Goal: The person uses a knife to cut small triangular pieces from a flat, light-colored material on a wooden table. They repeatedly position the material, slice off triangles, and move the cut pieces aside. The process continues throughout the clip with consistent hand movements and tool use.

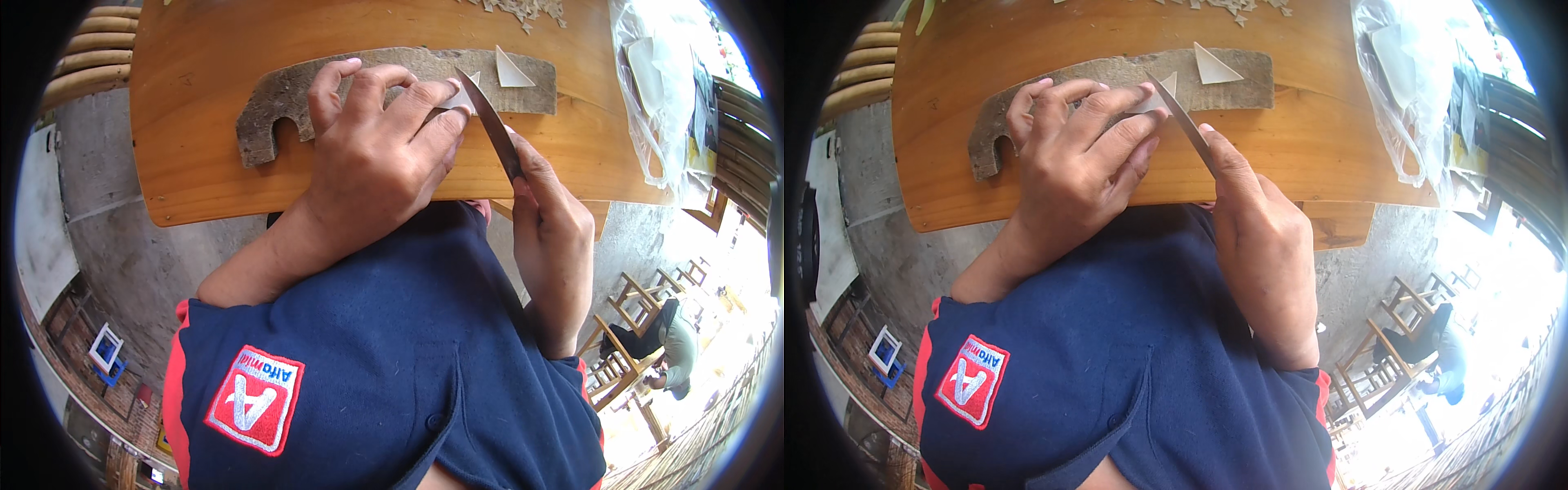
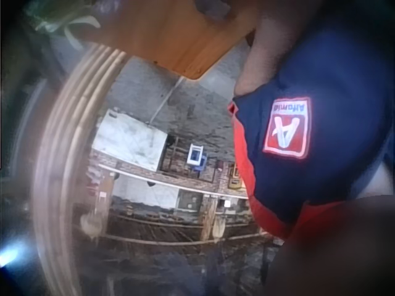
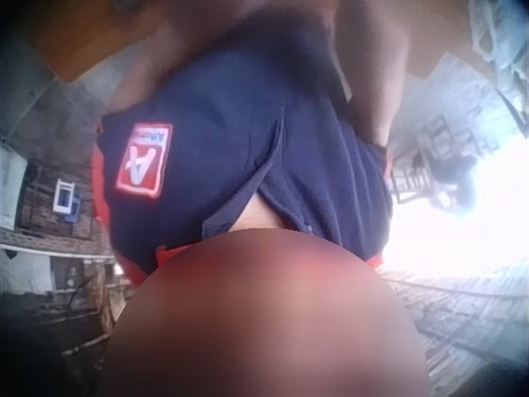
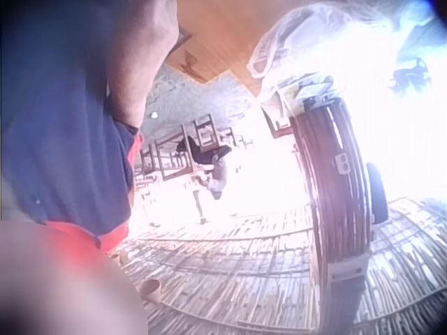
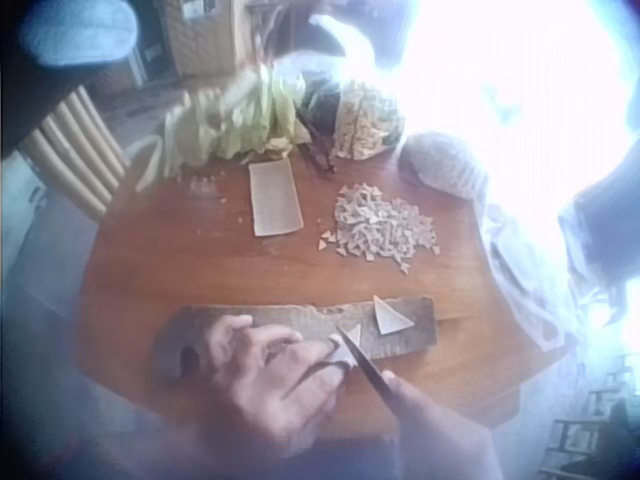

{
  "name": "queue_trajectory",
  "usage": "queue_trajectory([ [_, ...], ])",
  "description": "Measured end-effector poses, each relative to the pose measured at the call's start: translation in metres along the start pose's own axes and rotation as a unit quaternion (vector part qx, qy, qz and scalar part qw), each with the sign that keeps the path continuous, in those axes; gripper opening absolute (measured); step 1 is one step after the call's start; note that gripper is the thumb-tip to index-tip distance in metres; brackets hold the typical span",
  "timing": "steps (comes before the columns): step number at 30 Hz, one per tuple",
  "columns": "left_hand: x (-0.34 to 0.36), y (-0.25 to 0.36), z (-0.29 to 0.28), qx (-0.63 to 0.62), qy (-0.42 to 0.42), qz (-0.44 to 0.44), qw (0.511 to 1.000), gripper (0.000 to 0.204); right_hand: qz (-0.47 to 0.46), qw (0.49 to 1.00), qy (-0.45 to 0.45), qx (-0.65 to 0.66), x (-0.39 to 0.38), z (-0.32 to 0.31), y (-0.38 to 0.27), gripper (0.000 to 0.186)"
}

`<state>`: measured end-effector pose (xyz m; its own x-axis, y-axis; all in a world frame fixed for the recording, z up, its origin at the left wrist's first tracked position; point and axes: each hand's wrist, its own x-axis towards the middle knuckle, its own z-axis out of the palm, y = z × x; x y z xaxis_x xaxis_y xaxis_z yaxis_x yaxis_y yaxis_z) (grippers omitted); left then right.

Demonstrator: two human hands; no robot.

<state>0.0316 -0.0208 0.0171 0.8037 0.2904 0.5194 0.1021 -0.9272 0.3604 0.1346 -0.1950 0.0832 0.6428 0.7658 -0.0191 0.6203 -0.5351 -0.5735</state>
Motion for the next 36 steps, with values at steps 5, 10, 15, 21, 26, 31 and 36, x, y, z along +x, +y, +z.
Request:
queue_trajectory([
  [5, -0.002, 0.0, 0.002, -0.006, 0.007, 0.005, 1.0, 0.02, -0.001, 1.0, -0.001, -0.019, 0.003, 0.004, 0.0, 0.046],
  [10, -0.002, -0.001, 0.003, -0.009, 0.019, 0.002, 1.0, 0.018, 0.002, 1.0, -0.008, -0.029, 0.003, 0.006, 0.0, 0.048],
  [15, -0.001, 0.0, 0.003, -0.007, 0.026, 0.001, 1.0, 0.014, -0.006, 0.997, -0.009, -0.083, 0.001, 0.008, 0.0, 0.059],
  [21, -0.001, -0.001, 0.005, -0.006, 0.033, 0.005, 0.999, 0.012, -0.023, 0.994, -0.006, -0.109, 0.001, 0.014, -0.004, 0.075],
  [26, 0.0, 0.0, 0.005, -0.004, 0.031, 0.002, 1.0, 0.013, -0.037, 0.993, -0.006, -0.114, 0.002, 0.015, -0.004, 0.079],
  [31, -0.002, 0.001, 0.002, 0.02, 0.009, 0.0, 1.0, 0.017, -0.009, 0.99, -0.025, -0.138, -0.006, 0.007, -0.007, 0.072],
  [36, -0.003, 0.003, 0.002, 0.03, 0.004, -0.007, 1.0, 0.024, 0.023, 0.992, -0.027, -0.123, -0.016, -0.004, -0.011, 0.061],
])
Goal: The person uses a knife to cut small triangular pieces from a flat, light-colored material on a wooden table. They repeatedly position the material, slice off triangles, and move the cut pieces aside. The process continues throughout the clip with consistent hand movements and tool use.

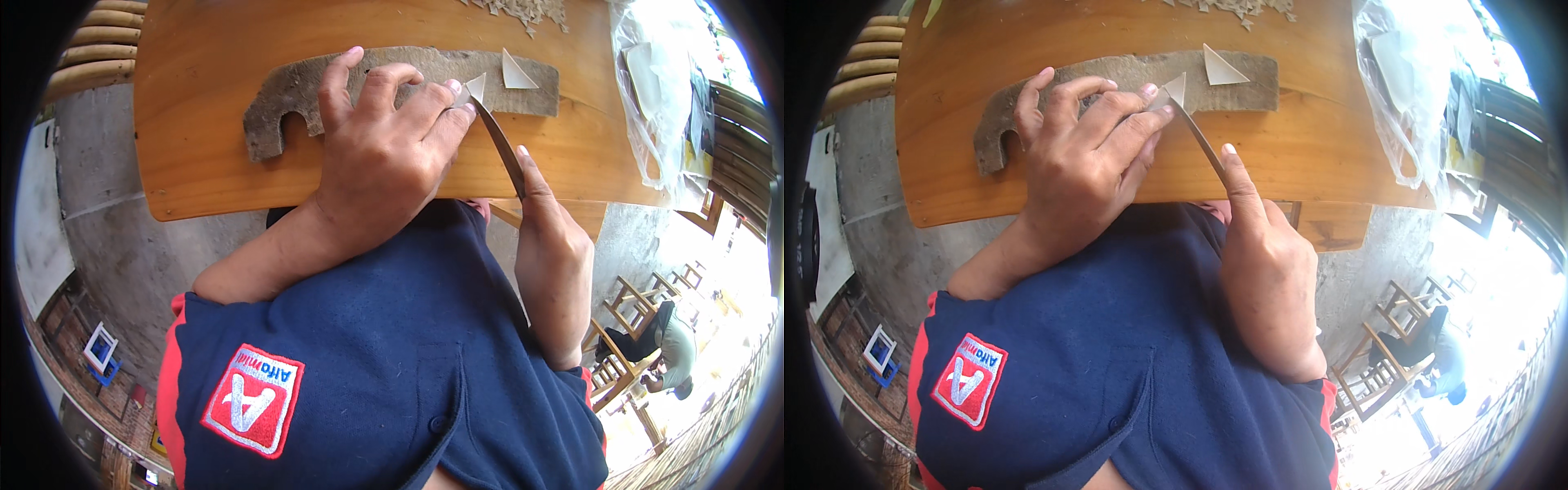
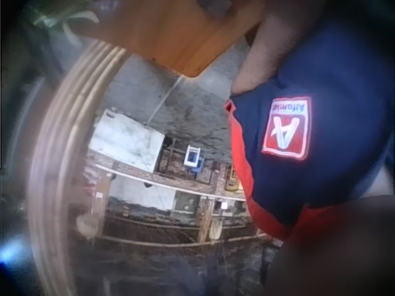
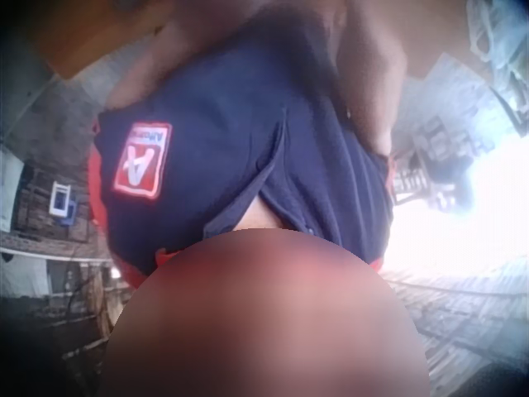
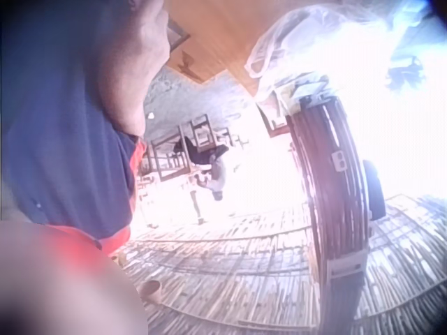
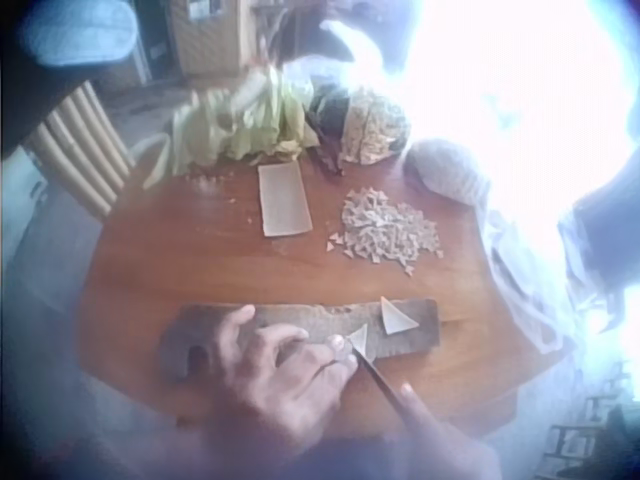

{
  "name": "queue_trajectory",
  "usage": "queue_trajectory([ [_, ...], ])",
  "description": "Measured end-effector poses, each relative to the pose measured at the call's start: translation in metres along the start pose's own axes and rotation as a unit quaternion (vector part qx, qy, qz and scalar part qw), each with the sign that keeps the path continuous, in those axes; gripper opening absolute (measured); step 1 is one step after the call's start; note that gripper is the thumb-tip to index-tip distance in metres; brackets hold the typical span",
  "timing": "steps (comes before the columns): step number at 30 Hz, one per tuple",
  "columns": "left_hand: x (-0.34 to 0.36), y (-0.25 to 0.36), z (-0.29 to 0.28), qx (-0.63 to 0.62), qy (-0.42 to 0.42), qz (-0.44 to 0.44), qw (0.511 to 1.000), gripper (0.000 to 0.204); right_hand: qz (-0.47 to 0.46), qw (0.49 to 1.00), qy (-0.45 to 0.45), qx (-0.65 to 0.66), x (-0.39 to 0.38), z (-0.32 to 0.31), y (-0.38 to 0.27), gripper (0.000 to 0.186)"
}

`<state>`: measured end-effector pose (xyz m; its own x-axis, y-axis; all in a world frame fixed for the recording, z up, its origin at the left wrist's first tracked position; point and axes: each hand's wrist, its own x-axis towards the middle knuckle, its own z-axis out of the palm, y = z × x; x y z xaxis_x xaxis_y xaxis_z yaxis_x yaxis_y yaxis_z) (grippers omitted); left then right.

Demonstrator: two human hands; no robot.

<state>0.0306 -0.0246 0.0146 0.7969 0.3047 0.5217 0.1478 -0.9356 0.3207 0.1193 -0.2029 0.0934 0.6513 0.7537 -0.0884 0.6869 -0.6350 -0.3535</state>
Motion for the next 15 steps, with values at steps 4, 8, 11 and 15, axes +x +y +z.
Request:
queue_trajectory([
  [4, -0.001, 0.0, 0.003, 0.004, 0.002, 0.001, 1.0, 0.027, 0.036, 0.999, -0.006, 0.039, 0.0, -0.004, 0.004, 0.056],
  [8, 0.002, 0.001, 0.004, 0.002, 0.013, -0.002, 1.0, 0.025, 0.05, 0.995, 0.009, 0.084, 0.011, -0.003, 0.014, 0.054],
  [11, 0.009, -0.001, 0.006, -0.005, 0.042, -0.015, 0.999, 0.022, 0.012, 0.993, 0.032, 0.111, 0.014, -0.004, 0.018, 0.051],
  [15, 0.014, -0.004, -0.001, -0.014, 0.026, -0.068, 0.997, 0.017, 0.027, 0.993, -0.002, 0.116, 0.011, -0.005, 0.02, 0.05],
])
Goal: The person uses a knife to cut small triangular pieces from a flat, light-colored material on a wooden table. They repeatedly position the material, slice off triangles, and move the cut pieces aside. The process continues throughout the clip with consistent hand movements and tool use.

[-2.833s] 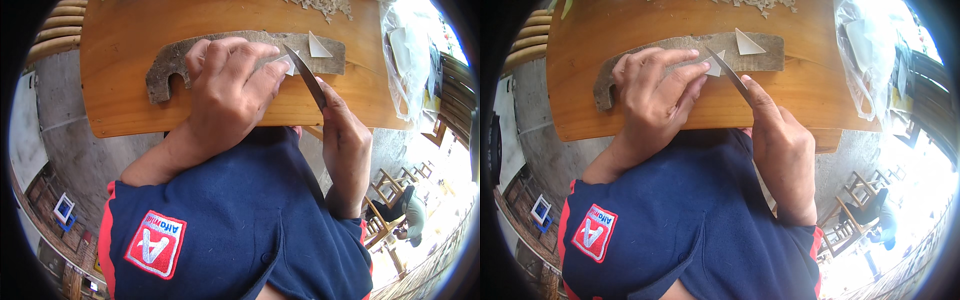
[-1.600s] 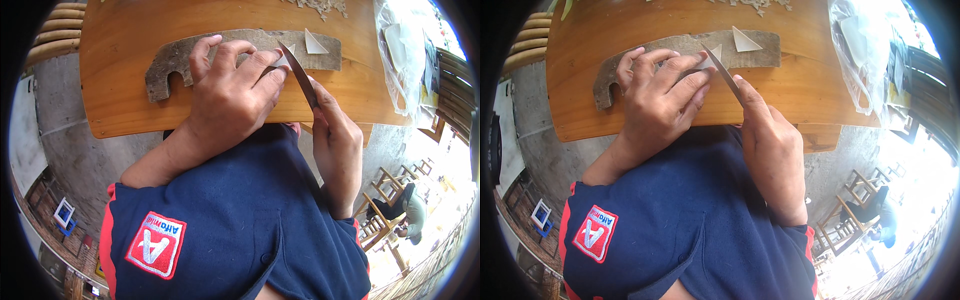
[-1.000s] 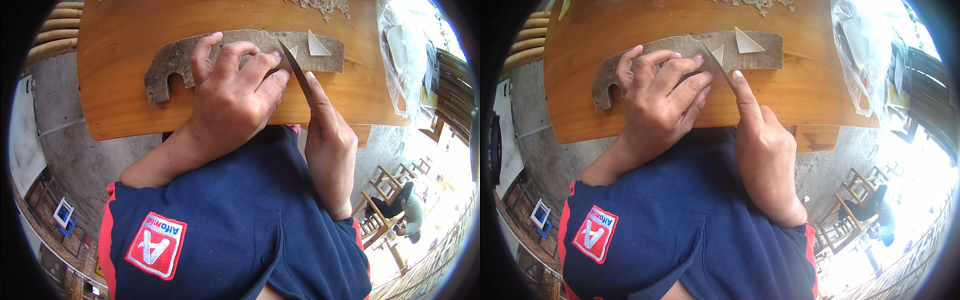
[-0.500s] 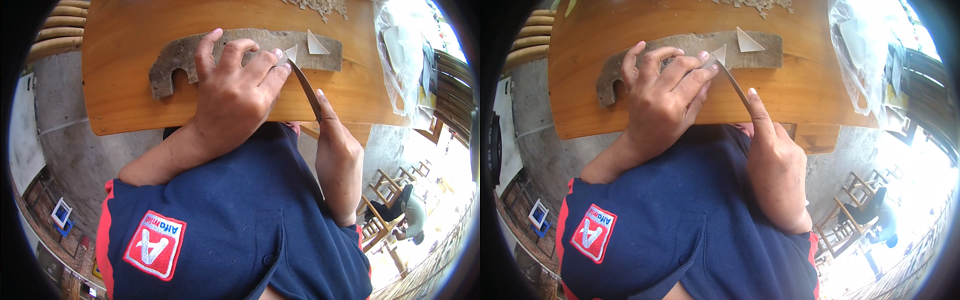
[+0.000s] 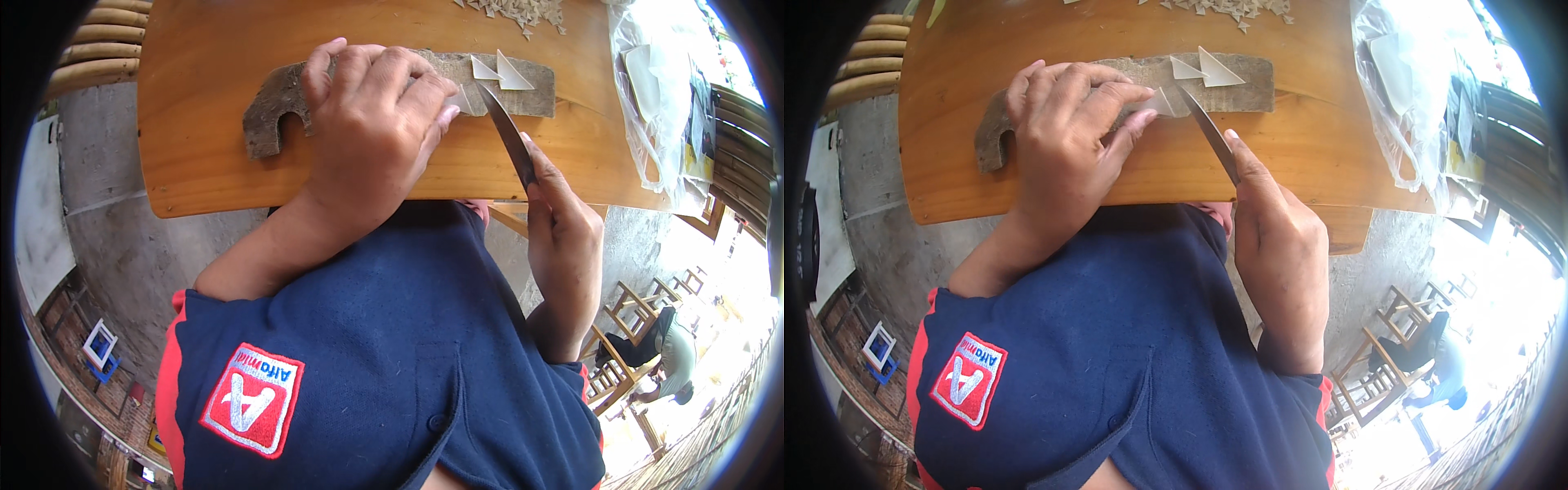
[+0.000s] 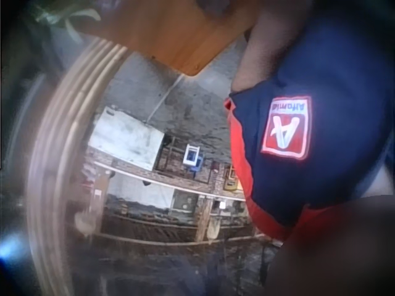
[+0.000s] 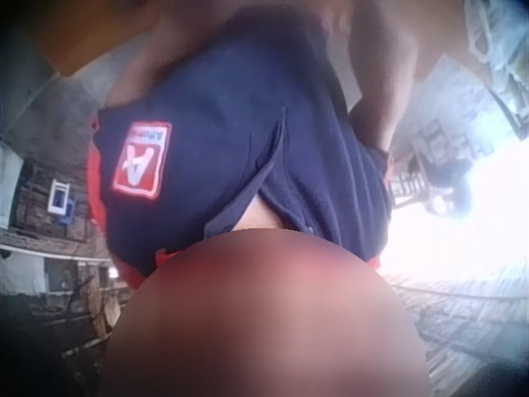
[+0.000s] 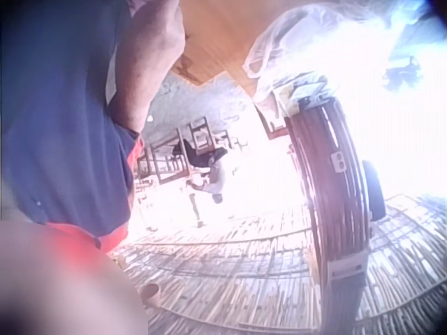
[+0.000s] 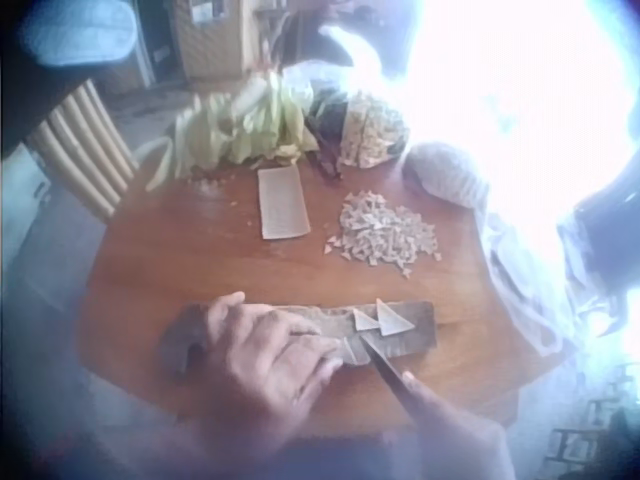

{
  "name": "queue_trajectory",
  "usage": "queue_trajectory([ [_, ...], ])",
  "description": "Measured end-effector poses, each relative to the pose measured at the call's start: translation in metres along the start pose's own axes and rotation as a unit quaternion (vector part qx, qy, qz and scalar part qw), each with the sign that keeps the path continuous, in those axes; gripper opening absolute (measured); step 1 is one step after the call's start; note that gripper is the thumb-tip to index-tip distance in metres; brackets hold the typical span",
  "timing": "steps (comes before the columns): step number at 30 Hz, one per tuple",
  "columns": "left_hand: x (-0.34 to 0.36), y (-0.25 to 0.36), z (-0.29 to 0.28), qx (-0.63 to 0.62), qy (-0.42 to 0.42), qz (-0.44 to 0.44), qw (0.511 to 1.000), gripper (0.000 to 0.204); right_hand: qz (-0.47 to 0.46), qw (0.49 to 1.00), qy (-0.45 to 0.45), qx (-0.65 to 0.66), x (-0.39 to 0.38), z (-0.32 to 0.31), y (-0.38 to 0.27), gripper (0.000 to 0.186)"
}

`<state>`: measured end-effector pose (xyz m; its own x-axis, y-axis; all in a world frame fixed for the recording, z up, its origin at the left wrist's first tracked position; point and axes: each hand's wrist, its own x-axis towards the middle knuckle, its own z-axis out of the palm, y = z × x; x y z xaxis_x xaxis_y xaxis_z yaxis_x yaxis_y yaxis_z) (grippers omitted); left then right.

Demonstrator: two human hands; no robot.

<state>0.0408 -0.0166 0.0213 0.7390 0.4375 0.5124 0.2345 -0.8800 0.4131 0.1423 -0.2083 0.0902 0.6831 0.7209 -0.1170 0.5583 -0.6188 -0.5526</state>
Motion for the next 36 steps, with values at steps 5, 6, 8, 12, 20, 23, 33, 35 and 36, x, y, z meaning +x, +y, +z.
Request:
queue_trajectory([
  [5, 0.007, -0.002, 0.001, -0.011, 0.0, -0.004, 1.0, 0.013, 0.014, 1.0, -0.008, 0.015, -0.002, 0.002, 0.0, 0.05],
  [6, 0.008, -0.001, 0.001, -0.01, -0.001, -0.005, 1.0, 0.013, 0.017, 1.0, -0.007, 0.016, -0.002, 0.002, -0.001, 0.05],
  [8, 0.009, 0.0, 0.002, -0.007, -0.002, -0.008, 1.0, 0.013, 0.022, 1.0, -0.006, 0.021, -0.001, 0.002, -0.003, 0.05],
  [12, 0.009, 0.002, 0.002, 0.007, -0.005, -0.014, 1.0, 0.014, 0.023, 1.0, -0.002, 0.011, -0.002, 0.002, -0.006, 0.05],
  [20, 0.007, 0.007, 0.0, -0.011, -0.023, -0.03, 0.999, 0.016, -0.025, 0.999, 0.009, 0.031, -0.003, 0.013, -0.005, 0.051],
  [23, 0.004, 0.008, -0.001, -0.009, -0.027, -0.033, 0.999, 0.016, -0.027, 0.999, 0.012, 0.024, -0.003, 0.015, -0.007, 0.051],
  [33, -0.006, 0.001, -0.003, 0.003, -0.019, 0.012, 1.0, 0.021, -0.058, 0.998, 0.022, -0.008, 0.002, 0.019, -0.008, 0.054],
  [35, -0.006, 0.001, -0.003, -0.003, -0.022, 0.006, 1.0, 0.022, -0.053, 0.998, 0.018, -0.015, 0.003, 0.019, -0.008, 0.054],
  [36, -0.006, 0.002, -0.003, 0.002, -0.023, 0.006, 1.0, 0.022, -0.051, 0.998, 0.016, -0.016, 0.003, 0.019, -0.009, 0.054],
])
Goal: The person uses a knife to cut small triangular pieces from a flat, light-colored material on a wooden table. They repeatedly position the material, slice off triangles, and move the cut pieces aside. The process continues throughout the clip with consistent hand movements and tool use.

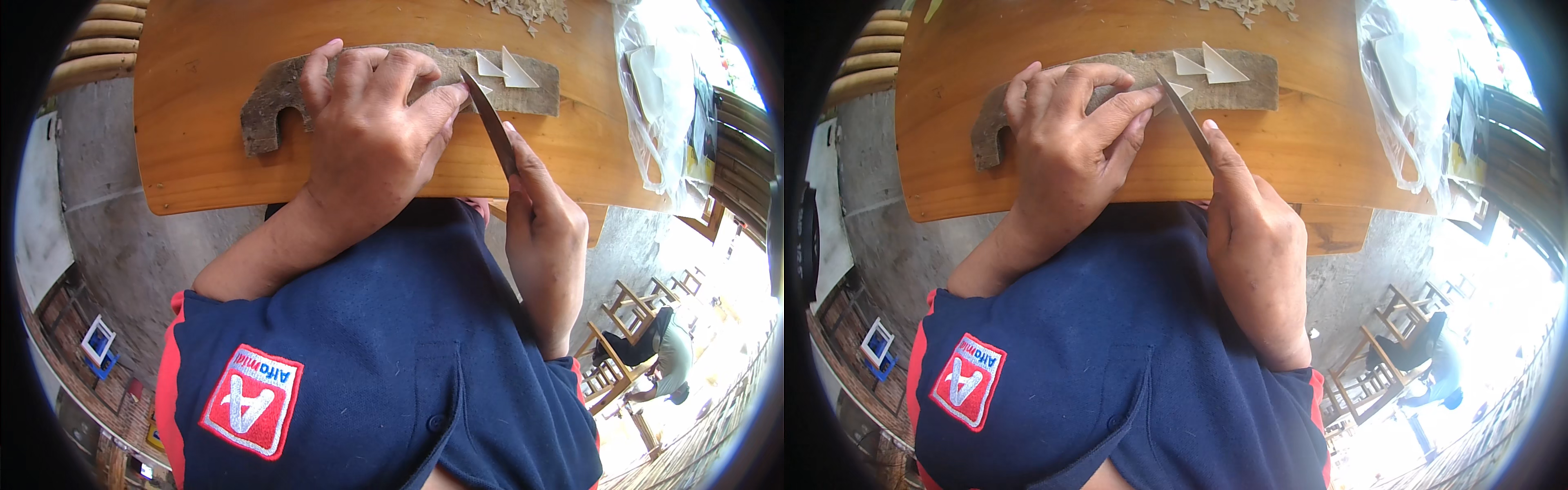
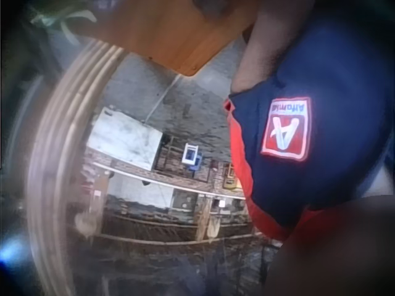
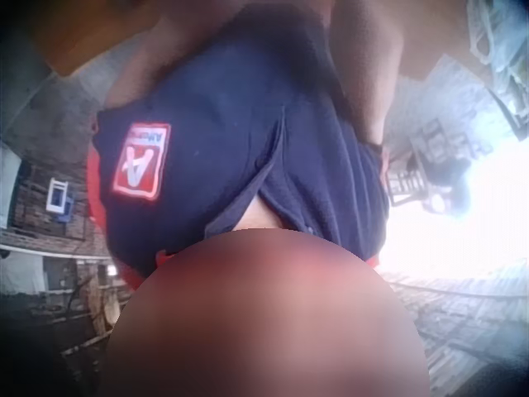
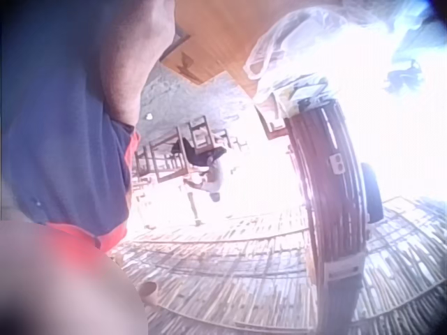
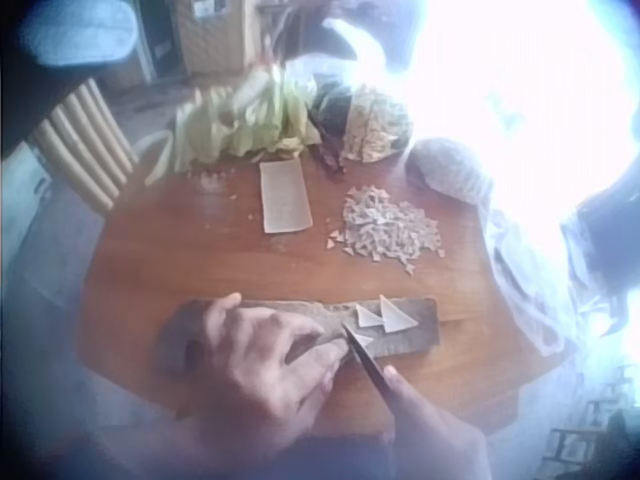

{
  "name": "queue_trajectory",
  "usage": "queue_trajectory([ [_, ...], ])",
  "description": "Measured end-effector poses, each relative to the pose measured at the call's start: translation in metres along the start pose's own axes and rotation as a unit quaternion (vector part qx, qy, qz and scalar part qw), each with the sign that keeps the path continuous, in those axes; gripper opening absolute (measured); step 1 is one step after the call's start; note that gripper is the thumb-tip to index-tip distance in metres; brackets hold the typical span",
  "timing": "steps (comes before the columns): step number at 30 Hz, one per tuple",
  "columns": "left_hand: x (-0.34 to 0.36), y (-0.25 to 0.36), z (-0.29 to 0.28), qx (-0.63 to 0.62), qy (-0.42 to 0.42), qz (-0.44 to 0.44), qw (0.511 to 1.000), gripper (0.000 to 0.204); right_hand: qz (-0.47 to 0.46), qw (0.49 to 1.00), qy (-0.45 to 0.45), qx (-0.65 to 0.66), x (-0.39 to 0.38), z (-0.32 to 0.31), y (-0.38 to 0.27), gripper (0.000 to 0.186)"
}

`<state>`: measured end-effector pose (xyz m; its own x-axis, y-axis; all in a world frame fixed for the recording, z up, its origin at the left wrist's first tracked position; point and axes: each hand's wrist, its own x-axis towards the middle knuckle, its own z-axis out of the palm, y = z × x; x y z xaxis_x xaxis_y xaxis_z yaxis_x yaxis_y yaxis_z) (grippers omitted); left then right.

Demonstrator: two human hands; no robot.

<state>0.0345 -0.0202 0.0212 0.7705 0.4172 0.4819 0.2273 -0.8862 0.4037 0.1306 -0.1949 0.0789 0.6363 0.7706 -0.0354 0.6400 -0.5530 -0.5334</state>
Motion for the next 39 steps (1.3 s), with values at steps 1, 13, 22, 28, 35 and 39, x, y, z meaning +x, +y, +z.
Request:
queue_trajectory([
  [1, 0.0, 0.0, 0.0, 0.002, -0.002, -0.001, 1.0, 0.022, 0.002, 1.0, -0.003, -0.005, 0.0, -0.001, 0.0, 0.054],
  [13, -0.001, 0.0, -0.002, -0.002, 0.001, -0.004, 1.0, 0.022, 0.013, 0.997, -0.028, -0.067, 0.004, -0.006, -0.008, 0.054],
  [22, -0.001, 0.0, 0.003, 0.004, 0.007, 0.002, 1.0, 0.016, -0.024, 0.992, -0.027, -0.118, 0.006, -0.002, -0.005, 0.072],
  [28, -0.003, 0.002, 0.003, 0.018, 0.013, -0.009, 1.0, 0.023, 0.056, 0.994, -0.046, -0.077, -0.009, -0.019, -0.013, 0.056],
  [35, -0.002, 0.0, 0.003, -0.004, 0.026, -0.008, 1.0, 0.019, 0.081, 0.996, -0.016, -0.035, -0.001, -0.012, 0.0, 0.052],
  [39, -0.001, 0.0, 0.004, -0.009, 0.031, -0.011, 0.999, 0.019, 0.049, 0.999, 0.0, 0.0, -0.002, -0.015, 0.004, 0.051],
])
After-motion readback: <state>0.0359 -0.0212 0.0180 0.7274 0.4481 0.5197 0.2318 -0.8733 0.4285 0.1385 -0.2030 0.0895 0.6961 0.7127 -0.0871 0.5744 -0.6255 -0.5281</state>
